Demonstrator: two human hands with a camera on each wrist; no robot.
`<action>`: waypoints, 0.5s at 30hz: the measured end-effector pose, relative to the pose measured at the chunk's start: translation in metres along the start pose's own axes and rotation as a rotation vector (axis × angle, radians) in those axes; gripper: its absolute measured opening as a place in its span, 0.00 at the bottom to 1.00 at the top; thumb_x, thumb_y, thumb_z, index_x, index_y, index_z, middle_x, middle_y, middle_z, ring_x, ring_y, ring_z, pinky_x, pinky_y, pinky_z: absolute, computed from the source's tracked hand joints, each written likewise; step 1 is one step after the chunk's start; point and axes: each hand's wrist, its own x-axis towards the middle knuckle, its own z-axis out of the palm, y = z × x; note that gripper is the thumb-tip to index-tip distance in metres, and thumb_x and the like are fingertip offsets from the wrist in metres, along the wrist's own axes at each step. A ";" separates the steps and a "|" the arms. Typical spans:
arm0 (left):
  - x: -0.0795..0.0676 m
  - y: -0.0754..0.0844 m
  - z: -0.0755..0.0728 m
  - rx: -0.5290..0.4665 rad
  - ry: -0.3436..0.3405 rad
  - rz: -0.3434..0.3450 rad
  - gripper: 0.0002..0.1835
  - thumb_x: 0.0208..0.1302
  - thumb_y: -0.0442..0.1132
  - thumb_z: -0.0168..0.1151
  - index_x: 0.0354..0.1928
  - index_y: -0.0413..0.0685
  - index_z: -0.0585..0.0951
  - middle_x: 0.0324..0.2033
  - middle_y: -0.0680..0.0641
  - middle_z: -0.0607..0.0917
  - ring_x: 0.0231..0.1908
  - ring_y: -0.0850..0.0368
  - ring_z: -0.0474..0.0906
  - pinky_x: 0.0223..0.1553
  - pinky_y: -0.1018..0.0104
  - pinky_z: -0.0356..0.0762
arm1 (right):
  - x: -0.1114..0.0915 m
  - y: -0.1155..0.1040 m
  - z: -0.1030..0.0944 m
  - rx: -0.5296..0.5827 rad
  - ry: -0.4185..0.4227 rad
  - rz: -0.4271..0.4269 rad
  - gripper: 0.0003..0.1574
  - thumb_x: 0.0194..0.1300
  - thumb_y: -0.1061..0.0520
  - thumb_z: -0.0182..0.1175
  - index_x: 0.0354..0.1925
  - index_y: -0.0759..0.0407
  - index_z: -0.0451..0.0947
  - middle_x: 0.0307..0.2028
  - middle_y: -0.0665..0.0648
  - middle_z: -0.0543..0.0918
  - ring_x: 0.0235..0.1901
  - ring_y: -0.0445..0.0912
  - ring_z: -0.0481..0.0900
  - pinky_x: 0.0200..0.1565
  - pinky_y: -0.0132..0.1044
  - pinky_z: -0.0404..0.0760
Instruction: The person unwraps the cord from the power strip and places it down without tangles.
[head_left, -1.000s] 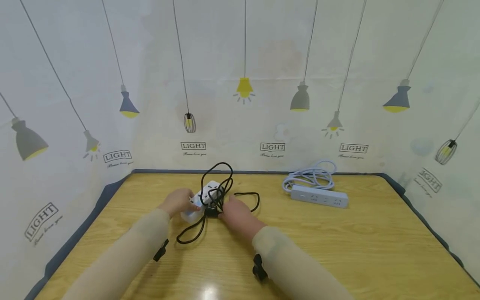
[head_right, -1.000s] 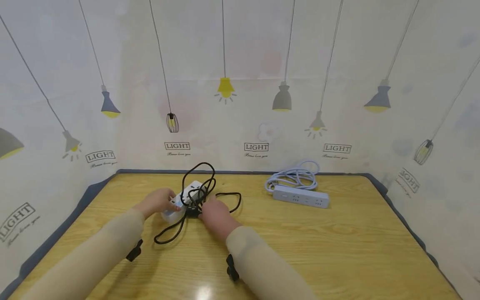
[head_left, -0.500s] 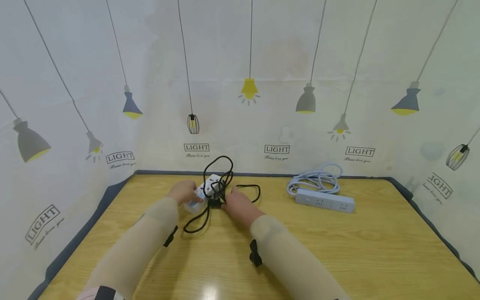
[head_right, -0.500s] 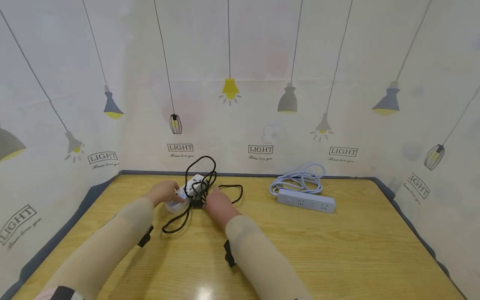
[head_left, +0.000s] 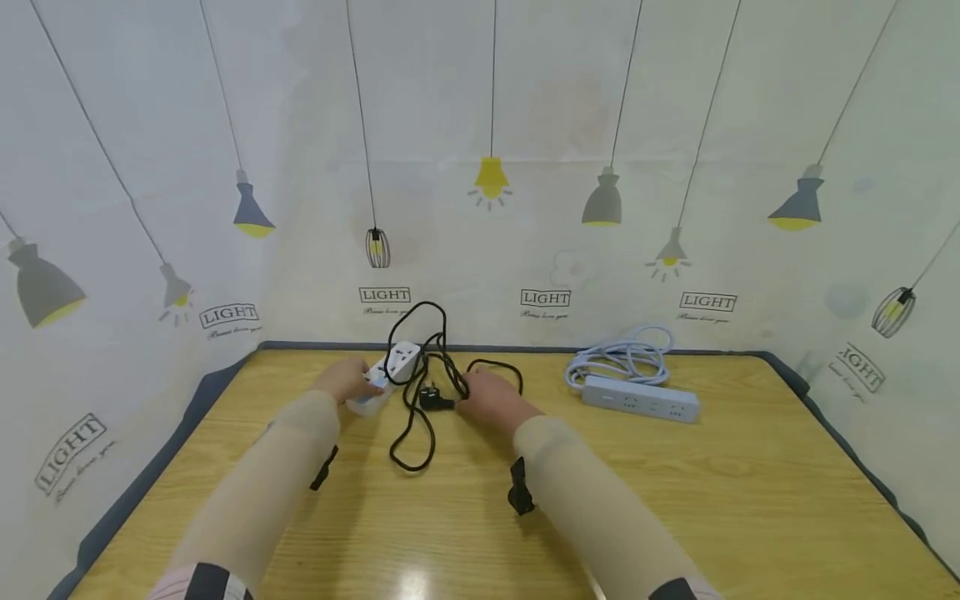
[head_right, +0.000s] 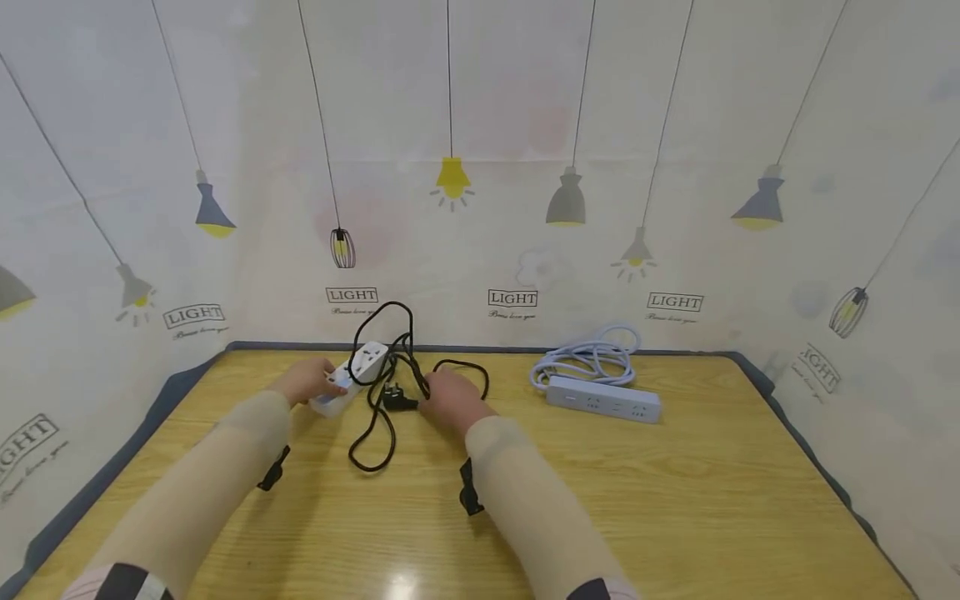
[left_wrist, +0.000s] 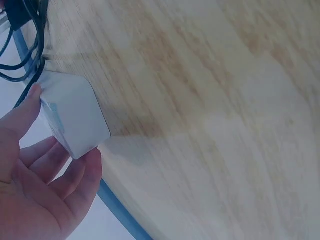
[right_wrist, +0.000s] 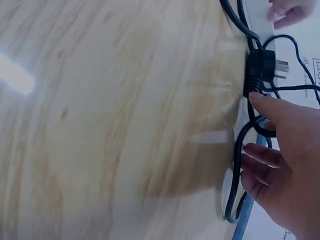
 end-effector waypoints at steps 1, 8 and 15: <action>0.000 -0.002 0.000 0.003 0.002 0.001 0.23 0.60 0.44 0.69 0.48 0.31 0.78 0.40 0.39 0.82 0.38 0.48 0.78 0.36 0.58 0.78 | 0.000 0.002 -0.002 0.011 -0.004 0.000 0.39 0.66 0.45 0.63 0.69 0.60 0.66 0.64 0.61 0.70 0.61 0.53 0.71 0.60 0.47 0.69; -0.003 -0.014 -0.003 0.041 0.003 0.026 0.26 0.60 0.43 0.69 0.51 0.27 0.76 0.44 0.35 0.82 0.42 0.44 0.79 0.44 0.52 0.77 | -0.003 0.018 -0.009 -0.011 0.017 -0.006 0.38 0.61 0.55 0.68 0.65 0.63 0.67 0.60 0.61 0.76 0.59 0.55 0.73 0.60 0.47 0.70; -0.004 -0.029 -0.004 0.064 0.012 -0.003 0.29 0.60 0.44 0.68 0.53 0.26 0.75 0.47 0.32 0.80 0.45 0.42 0.77 0.48 0.49 0.74 | -0.012 0.031 -0.012 -0.062 0.027 0.010 0.41 0.61 0.61 0.65 0.69 0.64 0.61 0.62 0.62 0.74 0.60 0.55 0.72 0.60 0.47 0.70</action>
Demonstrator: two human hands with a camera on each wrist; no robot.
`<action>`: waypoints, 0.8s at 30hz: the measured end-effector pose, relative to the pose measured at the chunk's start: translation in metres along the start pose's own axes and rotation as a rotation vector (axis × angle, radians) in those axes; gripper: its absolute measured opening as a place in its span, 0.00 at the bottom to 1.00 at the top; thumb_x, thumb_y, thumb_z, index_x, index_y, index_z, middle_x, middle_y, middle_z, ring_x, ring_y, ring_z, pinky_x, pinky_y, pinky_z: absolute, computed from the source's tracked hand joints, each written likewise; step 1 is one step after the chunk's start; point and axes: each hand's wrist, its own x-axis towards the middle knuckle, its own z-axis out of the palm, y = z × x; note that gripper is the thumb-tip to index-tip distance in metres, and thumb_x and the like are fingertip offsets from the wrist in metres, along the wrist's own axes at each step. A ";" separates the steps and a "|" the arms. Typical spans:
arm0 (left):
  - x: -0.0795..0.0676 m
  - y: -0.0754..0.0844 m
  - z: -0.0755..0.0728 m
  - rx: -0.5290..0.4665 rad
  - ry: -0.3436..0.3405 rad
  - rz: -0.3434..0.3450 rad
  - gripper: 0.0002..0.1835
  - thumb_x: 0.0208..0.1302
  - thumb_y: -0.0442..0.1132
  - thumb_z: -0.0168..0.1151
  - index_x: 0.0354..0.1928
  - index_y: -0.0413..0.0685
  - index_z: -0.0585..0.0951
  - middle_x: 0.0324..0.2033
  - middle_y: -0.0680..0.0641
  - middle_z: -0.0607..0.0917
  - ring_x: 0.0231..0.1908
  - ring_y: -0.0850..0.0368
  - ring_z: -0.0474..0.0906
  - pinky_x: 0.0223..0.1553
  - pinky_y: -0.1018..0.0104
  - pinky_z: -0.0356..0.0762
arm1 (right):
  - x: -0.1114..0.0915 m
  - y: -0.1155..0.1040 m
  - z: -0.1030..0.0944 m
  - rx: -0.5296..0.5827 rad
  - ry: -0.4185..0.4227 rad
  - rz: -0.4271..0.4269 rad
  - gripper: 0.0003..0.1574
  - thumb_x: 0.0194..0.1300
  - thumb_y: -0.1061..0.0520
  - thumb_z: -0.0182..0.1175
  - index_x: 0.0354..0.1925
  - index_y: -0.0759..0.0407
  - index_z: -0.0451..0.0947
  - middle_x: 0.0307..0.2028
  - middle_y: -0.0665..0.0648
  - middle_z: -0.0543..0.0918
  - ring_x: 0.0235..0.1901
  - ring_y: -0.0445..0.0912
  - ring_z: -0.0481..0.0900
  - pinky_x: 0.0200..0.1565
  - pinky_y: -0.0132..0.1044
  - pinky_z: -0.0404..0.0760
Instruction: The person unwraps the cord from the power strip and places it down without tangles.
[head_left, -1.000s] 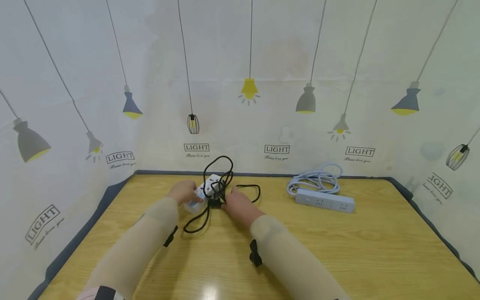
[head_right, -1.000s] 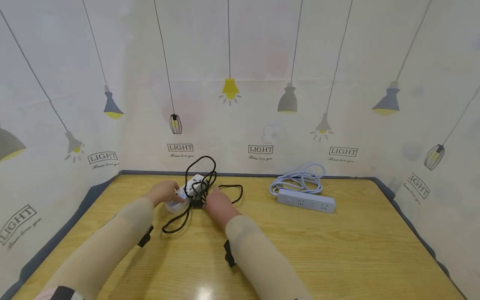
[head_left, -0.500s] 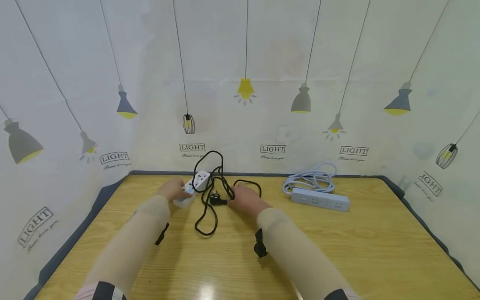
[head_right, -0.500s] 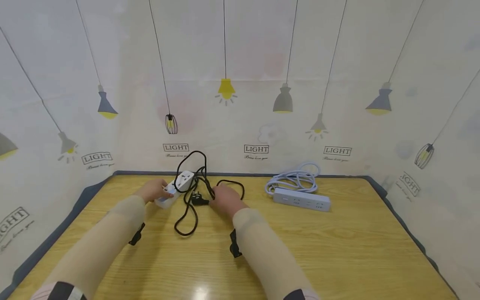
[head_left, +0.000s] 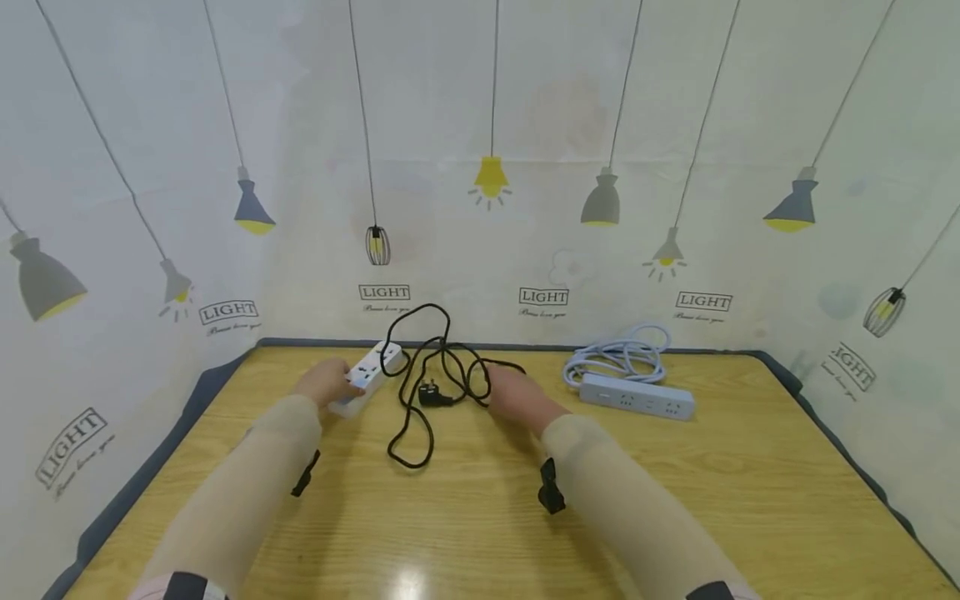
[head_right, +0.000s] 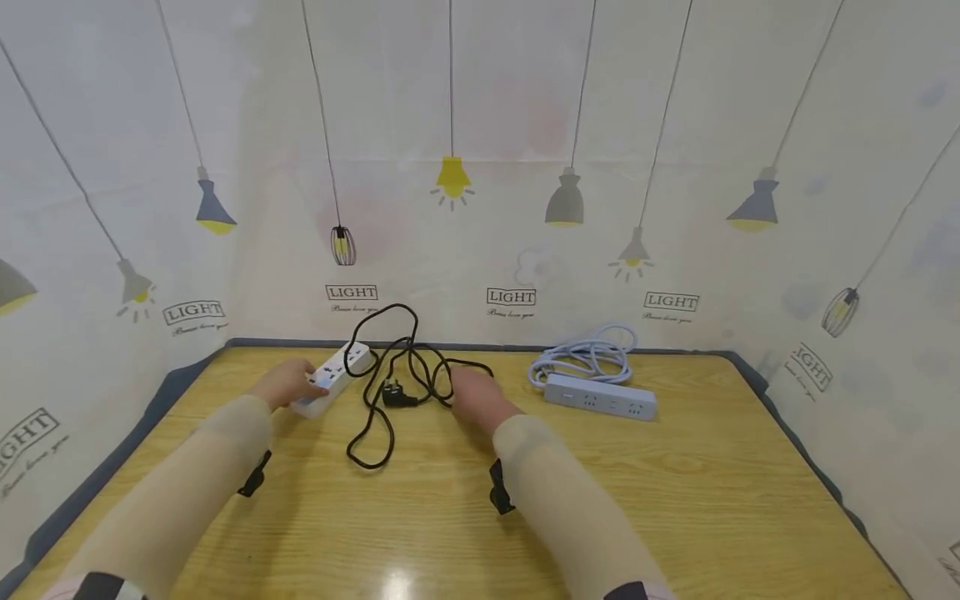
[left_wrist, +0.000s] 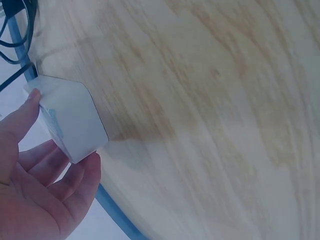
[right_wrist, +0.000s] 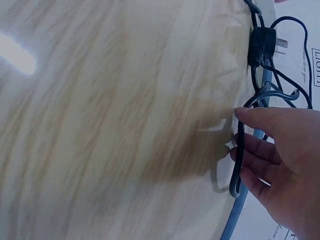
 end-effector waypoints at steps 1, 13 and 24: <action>-0.001 -0.002 -0.001 0.000 0.001 -0.007 0.29 0.60 0.44 0.68 0.53 0.26 0.75 0.47 0.32 0.80 0.45 0.41 0.77 0.48 0.49 0.74 | -0.001 0.002 -0.001 0.001 0.000 0.005 0.41 0.61 0.61 0.65 0.69 0.64 0.61 0.61 0.62 0.74 0.60 0.54 0.72 0.60 0.47 0.70; -0.014 -0.016 -0.008 -0.007 -0.028 -0.060 0.27 0.61 0.43 0.67 0.51 0.25 0.75 0.43 0.34 0.81 0.43 0.42 0.77 0.49 0.48 0.74 | -0.019 0.022 -0.013 -0.017 -0.040 0.047 0.42 0.65 0.59 0.62 0.72 0.63 0.57 0.63 0.63 0.72 0.60 0.55 0.72 0.59 0.48 0.71; -0.027 -0.018 -0.005 -0.001 0.024 -0.014 0.31 0.62 0.48 0.67 0.53 0.25 0.73 0.44 0.33 0.80 0.42 0.41 0.77 0.47 0.47 0.74 | -0.040 0.034 -0.028 -0.013 -0.021 -0.024 0.36 0.69 0.60 0.59 0.71 0.60 0.60 0.58 0.62 0.76 0.53 0.53 0.77 0.51 0.49 0.76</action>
